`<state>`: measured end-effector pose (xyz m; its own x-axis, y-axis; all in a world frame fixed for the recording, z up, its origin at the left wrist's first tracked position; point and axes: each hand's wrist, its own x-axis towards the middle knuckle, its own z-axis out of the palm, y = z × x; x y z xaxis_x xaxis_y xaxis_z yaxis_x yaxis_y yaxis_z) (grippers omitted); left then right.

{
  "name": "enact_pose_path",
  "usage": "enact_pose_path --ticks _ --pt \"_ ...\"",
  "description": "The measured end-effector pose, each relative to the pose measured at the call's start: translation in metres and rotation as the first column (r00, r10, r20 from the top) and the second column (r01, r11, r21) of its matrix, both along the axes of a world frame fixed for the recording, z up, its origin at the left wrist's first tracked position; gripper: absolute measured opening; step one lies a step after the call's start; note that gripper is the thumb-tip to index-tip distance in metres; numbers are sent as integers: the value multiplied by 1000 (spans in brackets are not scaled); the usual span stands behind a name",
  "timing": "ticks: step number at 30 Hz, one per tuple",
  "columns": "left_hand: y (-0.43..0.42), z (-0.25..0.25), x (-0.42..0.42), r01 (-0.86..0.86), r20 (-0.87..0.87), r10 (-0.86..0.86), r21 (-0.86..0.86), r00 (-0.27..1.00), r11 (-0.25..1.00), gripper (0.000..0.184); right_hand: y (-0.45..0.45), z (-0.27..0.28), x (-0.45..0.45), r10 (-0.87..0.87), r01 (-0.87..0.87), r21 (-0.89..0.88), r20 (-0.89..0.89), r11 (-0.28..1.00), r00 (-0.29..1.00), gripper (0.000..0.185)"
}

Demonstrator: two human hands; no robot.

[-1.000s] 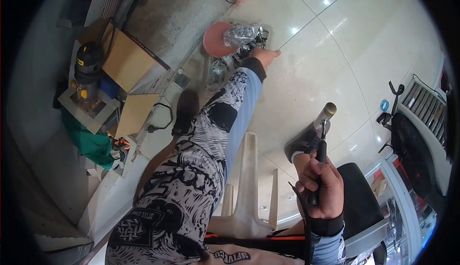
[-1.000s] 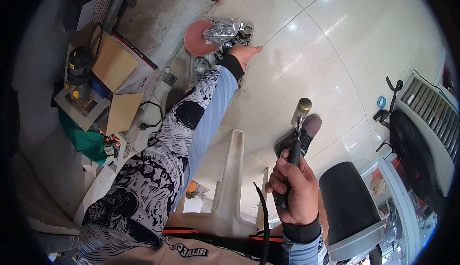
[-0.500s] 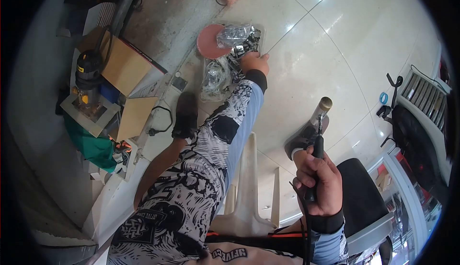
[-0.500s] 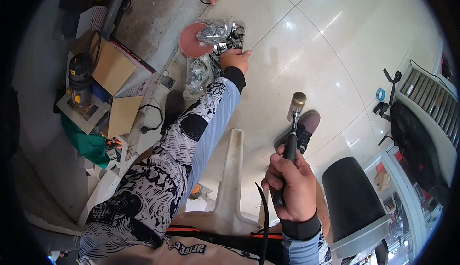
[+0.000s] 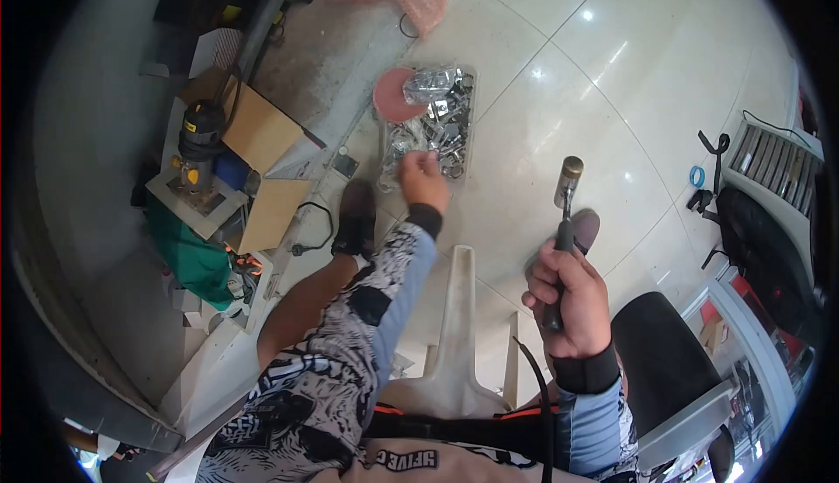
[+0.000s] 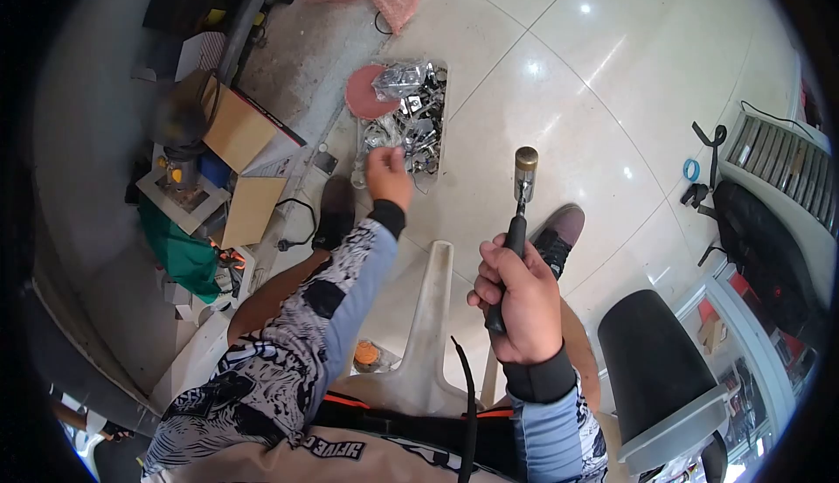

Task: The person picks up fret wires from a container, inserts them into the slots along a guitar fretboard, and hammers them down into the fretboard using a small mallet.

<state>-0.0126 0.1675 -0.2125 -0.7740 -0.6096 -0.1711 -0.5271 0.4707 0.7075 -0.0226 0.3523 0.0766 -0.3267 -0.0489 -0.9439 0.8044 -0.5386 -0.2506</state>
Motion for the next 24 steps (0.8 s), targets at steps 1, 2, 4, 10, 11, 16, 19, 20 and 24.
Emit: enact_pose_path --ticks 1,2,4,10,11,16,19,20,24 --pt "-15 5 6 19 -64 -24 -84 998 996 20 1 0 2 0 0 9 -4 1000 1000 13" --pt "-31 16 7 32 -66 -39 -103 997 994 19 4 -1 5 0 0 -1 -17 1000 1000 12" --pt "-69 3 12 -76 -12 76 -69 997 995 21 5 0 10 -13 13 -7 -23 1000 1000 12" --pt "-144 -23 1 -155 110 172 -147 979 977 32 12 -1 20 -30 29 -4 -16 1000 999 12" --pt "-155 -41 0 17 244 34 -204 969 979 33 13 -2 19 -31 31 -8 -8 999 999 12" --pt "-148 -62 -12 85 358 -65 -39 932 996 41 10 -3 13 -29 29 -9 -13 1000 999 12" --pt "-135 -45 -27 114 382 -125 50 916 992 33 5 -2 7 -13 13 -11 -10 1000 1000 11" --pt "-134 -43 -30 161 409 -139 -20 902 987 32 5 -1 4 -2 2 -7 -7 1000 1000 11" --pt "-143 -62 -28 219 388 -186 -43 903 975 34 3 -3 1 0 0 -6 11 1000 1000 12"
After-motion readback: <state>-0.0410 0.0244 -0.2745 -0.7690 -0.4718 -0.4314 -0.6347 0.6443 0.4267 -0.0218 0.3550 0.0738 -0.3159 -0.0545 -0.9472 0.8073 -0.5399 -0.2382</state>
